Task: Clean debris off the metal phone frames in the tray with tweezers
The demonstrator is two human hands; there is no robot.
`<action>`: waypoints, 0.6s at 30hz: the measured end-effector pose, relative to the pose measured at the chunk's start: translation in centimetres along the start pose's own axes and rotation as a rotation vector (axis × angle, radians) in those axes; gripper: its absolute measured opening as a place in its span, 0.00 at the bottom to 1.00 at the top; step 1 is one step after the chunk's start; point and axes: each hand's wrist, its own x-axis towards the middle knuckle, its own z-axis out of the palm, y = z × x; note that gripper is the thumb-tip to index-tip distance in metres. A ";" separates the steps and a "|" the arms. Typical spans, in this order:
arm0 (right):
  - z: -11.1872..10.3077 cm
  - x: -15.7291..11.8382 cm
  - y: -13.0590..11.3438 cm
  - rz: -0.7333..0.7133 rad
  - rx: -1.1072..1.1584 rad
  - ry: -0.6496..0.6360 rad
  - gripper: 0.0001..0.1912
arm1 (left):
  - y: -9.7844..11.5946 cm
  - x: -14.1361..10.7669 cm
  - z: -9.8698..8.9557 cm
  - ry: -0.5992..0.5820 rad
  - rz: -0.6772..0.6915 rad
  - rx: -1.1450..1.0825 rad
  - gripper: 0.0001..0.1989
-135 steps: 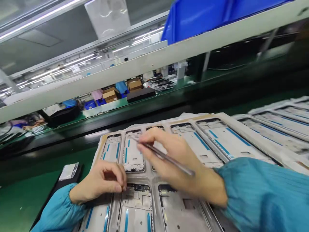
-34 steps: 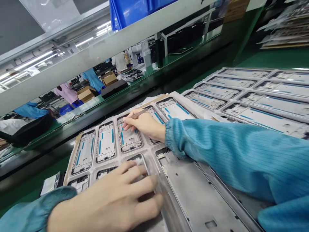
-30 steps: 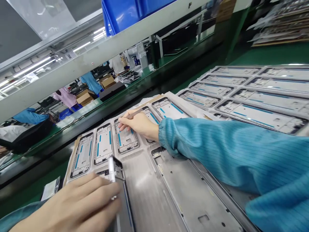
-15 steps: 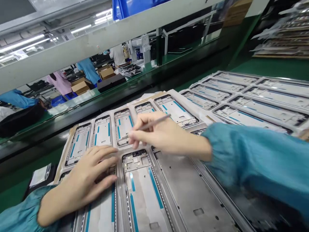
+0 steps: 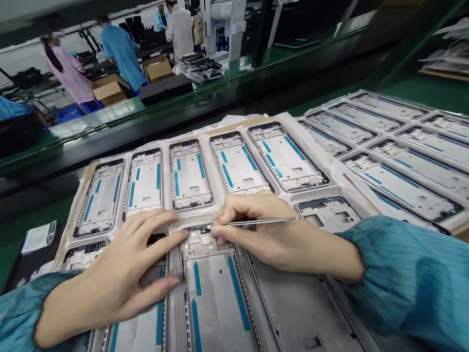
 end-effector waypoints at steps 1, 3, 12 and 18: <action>0.0 -0.1 0.1 -0.015 -0.021 0.008 0.10 | 0.0 0.0 0.0 -0.004 0.012 0.007 0.23; 0.1 -0.2 0.4 -0.051 -0.065 0.016 0.09 | 0.0 0.1 0.0 -0.018 0.028 0.022 0.23; 0.0 -0.4 0.3 -0.175 -0.206 0.041 0.06 | 0.7 0.6 0.2 -0.012 0.008 0.086 0.23; 0.1 -0.5 0.7 -0.212 -0.296 0.068 0.04 | 1.7 1.1 0.5 0.038 -0.002 0.197 0.24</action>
